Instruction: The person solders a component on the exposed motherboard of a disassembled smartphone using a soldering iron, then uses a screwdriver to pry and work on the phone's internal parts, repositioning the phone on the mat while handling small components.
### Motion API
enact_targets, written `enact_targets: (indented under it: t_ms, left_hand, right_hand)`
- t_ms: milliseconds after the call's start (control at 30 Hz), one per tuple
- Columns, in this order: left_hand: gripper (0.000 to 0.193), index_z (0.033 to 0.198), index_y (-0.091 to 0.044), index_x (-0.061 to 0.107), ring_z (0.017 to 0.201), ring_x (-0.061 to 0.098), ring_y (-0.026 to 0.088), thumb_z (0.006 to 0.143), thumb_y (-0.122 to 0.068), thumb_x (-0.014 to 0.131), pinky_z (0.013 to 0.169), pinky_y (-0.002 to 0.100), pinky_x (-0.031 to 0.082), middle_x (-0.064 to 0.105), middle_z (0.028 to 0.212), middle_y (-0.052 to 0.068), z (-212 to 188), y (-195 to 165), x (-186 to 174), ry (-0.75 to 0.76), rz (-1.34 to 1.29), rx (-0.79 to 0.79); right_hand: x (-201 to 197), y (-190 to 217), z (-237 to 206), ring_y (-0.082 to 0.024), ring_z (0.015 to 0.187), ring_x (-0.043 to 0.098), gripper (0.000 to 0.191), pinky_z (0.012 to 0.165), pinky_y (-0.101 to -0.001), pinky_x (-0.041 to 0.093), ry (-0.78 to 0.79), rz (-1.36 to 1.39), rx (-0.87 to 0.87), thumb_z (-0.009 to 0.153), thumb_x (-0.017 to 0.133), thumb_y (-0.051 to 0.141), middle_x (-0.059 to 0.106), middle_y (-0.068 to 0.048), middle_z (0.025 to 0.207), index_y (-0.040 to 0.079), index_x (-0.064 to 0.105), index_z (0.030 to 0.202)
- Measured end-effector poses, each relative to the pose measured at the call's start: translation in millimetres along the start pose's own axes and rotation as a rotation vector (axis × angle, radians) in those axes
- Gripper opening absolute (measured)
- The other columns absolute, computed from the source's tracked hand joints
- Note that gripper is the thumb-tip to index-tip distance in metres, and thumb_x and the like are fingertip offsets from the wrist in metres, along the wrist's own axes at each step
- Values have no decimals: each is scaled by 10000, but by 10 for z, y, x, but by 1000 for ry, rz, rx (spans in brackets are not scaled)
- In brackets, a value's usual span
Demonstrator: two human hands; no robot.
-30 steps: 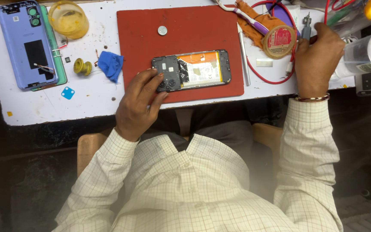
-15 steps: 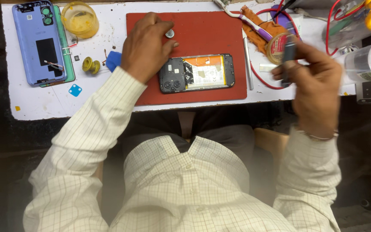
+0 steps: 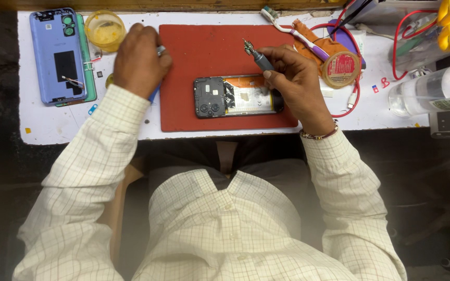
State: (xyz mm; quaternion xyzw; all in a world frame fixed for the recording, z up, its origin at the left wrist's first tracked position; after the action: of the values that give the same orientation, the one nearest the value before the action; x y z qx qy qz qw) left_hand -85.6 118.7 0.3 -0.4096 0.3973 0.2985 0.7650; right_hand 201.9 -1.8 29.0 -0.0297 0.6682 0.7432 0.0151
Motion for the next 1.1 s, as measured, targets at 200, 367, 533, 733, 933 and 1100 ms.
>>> enact_targets:
  t_ms: [200,367,533,733,933,1100]
  left_hand:
    - [227,1075,25,677,966,645,349,903,-88,771,833,465,540,623,1059,182,-81,38,-151,-93,114,8]
    - [586,1319,17,600,1008,653,267,863,-197,900,873,385,566,658,1197,145,78,-429,-104,0,-442,212]
    - [493,1292,-46,669,863,676,131,842,-123,856,784,285,600,707,1084,84,294,-800,184,324,-871,196]
    - [169,1100,-25,770,863,739,106,935,-60,777,766,248,617,780,976,78,428,-836,296,324,-956,232]
    - [167,1142,-19,745,718,720,83,995,-67,682,658,226,611,784,919,55,413,-735,401,409,-1045,83]
    - [162,1142,-7,730,725,730,82,1021,-82,653,672,234,629,770,886,68,405,-703,470,415,-1014,102]
  right_hand:
    - [56,20,128,-85,955,636,349,850,-227,581,4,-259,-206,954,634,-95,598,-21,1119,-32,660,1296]
    - [83,70,134,-114,977,653,333,860,-239,535,-5,-434,-282,948,689,-72,667,-63,1112,-8,690,1275]
    - [102,65,142,-145,1018,681,320,889,-260,548,18,-434,-294,963,688,-56,685,-87,1143,-10,686,1280]
    - [89,67,189,-204,1021,706,312,881,-300,551,9,-513,-340,968,686,-57,710,-121,1122,-9,686,1276]
    - [104,65,236,-215,1004,704,289,880,-307,552,9,-523,-308,983,648,-60,707,-127,1111,-20,678,1268]
    - [97,25,266,-207,977,701,282,851,-295,549,14,-509,-236,983,615,-53,702,-129,1092,-31,672,1258]
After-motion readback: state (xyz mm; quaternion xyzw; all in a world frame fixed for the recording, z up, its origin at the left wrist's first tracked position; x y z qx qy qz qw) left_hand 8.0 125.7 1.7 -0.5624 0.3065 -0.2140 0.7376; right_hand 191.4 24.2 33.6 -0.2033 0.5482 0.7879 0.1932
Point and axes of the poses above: each hand's wrist, its own z-axis towards the middle knuckle, its own x-axis out of the palm, y = z × x, the point moved 3 cm from there along z, towards the middle knuckle
